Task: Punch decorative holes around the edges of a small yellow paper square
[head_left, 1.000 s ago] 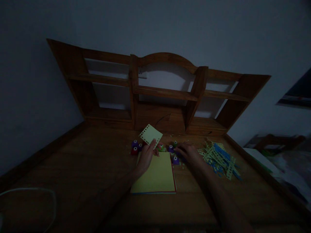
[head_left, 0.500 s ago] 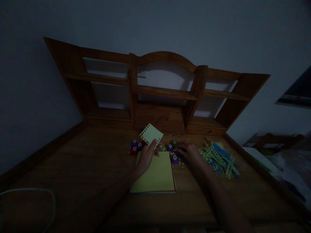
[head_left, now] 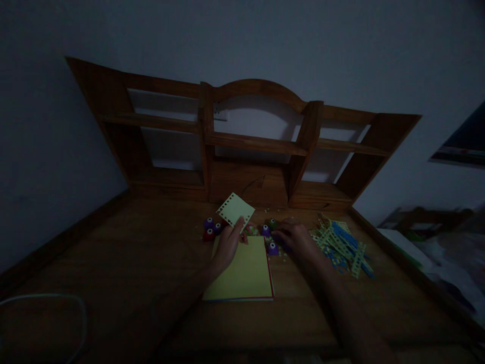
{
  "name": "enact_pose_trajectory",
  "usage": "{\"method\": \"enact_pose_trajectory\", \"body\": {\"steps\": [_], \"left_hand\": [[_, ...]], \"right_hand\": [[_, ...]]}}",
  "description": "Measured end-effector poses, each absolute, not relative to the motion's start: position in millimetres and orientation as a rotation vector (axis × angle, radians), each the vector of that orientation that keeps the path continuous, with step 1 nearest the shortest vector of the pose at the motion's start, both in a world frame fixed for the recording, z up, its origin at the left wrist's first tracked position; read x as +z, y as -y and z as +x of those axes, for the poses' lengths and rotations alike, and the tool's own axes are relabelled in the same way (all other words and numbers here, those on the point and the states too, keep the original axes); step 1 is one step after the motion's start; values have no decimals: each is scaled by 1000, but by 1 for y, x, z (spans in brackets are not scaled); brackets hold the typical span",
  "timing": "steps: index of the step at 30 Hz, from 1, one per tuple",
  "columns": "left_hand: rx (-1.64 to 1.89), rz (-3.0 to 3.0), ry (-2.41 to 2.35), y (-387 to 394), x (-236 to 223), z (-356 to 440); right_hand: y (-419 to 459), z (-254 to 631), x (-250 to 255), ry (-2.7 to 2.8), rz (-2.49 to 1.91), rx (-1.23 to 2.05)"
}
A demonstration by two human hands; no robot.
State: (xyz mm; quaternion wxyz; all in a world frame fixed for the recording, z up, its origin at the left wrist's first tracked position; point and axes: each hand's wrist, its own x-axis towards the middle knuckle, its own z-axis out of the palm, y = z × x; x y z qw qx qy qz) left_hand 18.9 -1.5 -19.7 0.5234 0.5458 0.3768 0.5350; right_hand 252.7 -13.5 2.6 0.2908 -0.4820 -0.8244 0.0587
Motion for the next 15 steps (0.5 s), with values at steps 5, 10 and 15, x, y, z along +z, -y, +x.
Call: {"method": "enact_pose_trajectory", "body": {"steps": [5, 10, 15], "left_hand": [[1278, 1302, -880, 3, -19, 19], [1281, 1290, -883, 2, -19, 20], [1280, 1312, -876, 4, -17, 19]], "right_hand": [[14, 252, 3, 2194, -1288, 115], [14, 254, 3, 2173, -1293, 99], [15, 256, 5, 2172, -1306, 89]]}}
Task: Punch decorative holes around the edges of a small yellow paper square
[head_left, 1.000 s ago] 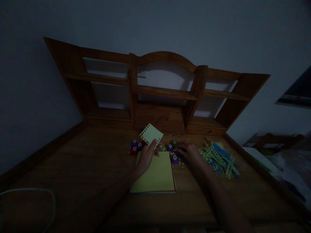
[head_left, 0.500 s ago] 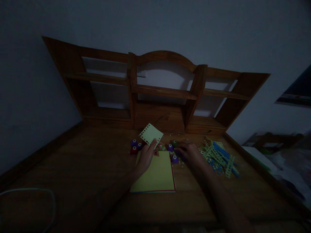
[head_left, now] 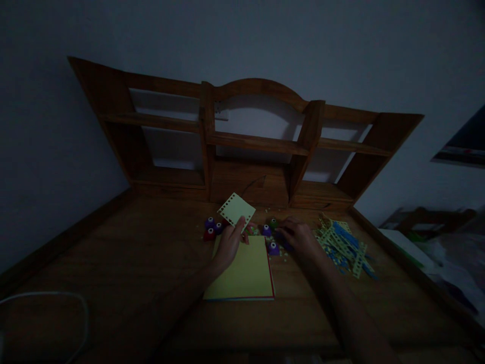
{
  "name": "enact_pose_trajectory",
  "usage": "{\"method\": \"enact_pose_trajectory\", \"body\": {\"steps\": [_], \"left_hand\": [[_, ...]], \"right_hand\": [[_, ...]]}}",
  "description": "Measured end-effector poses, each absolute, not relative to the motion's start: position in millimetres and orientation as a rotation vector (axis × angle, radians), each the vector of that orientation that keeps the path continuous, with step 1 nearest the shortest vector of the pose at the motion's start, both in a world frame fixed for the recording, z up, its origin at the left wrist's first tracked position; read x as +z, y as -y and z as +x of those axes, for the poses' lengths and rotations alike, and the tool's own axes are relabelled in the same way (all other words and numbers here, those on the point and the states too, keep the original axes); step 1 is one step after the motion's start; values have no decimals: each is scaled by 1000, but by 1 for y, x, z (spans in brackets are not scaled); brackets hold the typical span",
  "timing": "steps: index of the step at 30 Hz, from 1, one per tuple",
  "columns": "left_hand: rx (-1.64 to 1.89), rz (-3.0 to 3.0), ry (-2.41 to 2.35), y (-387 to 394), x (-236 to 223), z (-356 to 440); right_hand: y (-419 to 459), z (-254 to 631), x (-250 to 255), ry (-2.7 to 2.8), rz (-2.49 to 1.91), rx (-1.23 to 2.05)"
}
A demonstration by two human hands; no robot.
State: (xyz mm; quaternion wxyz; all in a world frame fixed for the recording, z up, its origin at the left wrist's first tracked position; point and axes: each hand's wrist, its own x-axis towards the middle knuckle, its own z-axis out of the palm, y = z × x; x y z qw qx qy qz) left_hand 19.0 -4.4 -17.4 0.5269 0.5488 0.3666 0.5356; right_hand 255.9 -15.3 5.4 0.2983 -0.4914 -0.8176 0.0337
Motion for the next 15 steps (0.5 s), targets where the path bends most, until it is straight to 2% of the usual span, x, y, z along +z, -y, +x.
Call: {"method": "enact_pose_trajectory", "body": {"steps": [15], "left_hand": [[1277, 1289, -897, 7, -14, 19]], "right_hand": [[7, 261, -5, 2195, -1347, 118]]}}
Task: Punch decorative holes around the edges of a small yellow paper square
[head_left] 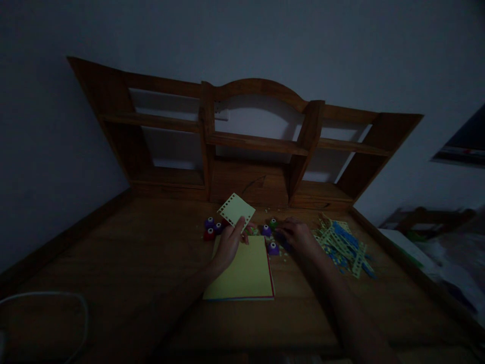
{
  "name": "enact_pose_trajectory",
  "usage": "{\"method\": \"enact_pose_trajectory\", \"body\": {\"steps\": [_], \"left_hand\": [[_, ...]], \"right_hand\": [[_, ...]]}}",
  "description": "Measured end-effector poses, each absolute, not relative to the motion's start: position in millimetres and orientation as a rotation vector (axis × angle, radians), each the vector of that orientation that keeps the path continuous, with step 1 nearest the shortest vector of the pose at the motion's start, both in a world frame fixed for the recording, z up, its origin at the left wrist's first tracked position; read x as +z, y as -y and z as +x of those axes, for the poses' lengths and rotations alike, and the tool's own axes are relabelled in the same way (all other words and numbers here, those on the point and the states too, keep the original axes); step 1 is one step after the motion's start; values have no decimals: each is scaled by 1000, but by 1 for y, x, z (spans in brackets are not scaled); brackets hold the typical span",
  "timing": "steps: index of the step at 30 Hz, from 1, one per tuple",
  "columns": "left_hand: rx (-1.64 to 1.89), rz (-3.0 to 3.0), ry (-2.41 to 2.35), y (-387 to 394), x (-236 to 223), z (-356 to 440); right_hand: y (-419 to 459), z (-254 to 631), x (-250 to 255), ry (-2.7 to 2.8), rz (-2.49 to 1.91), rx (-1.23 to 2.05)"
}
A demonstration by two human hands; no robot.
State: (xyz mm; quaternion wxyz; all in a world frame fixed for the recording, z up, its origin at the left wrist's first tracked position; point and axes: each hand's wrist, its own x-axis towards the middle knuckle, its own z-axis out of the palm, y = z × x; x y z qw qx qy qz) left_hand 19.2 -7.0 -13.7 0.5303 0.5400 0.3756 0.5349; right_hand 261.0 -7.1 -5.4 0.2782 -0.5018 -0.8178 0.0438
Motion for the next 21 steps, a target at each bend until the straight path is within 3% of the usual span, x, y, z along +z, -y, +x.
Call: {"method": "enact_pose_trajectory", "body": {"steps": [21], "left_hand": [[1272, 1280, -908, 4, -19, 19]], "right_hand": [[16, 264, 4, 2231, -1410, 52]]}}
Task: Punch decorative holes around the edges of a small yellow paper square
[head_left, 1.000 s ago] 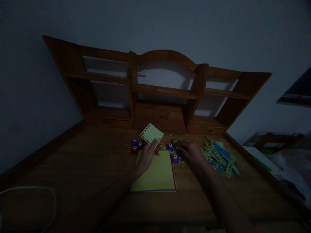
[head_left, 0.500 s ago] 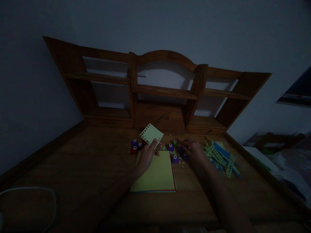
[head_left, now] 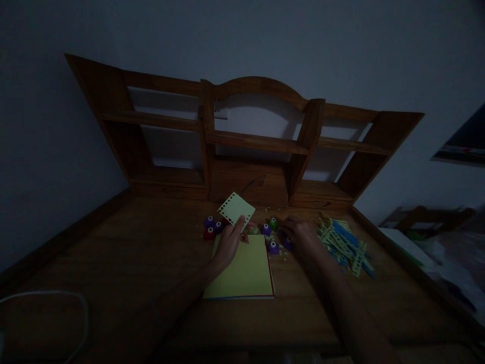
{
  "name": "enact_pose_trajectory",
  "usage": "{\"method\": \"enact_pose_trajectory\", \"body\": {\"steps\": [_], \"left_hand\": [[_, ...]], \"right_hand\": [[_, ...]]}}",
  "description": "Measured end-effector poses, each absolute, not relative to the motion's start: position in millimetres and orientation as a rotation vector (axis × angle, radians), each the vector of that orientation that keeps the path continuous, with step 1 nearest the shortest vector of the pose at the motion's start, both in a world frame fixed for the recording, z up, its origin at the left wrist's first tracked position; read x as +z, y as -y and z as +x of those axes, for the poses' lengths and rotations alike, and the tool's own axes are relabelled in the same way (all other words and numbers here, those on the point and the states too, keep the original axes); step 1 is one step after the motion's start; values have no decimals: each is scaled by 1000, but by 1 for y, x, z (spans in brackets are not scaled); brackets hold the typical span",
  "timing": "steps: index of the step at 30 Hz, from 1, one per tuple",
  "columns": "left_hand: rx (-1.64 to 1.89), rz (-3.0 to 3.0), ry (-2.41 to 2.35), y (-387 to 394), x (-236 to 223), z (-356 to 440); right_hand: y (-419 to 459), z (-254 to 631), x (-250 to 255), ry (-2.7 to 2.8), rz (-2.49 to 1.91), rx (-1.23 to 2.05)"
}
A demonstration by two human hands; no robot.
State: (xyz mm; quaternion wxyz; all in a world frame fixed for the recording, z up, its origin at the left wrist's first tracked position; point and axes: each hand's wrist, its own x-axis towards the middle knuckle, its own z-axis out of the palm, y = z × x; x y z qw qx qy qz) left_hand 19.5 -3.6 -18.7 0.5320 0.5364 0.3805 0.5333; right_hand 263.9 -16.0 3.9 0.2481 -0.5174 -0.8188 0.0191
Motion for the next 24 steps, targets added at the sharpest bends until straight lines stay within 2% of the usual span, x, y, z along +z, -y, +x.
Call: {"method": "enact_pose_trajectory", "body": {"steps": [24], "left_hand": [[1284, 1273, -886, 6, -16, 20]], "right_hand": [[9, 258, -4, 2227, -1366, 67]]}}
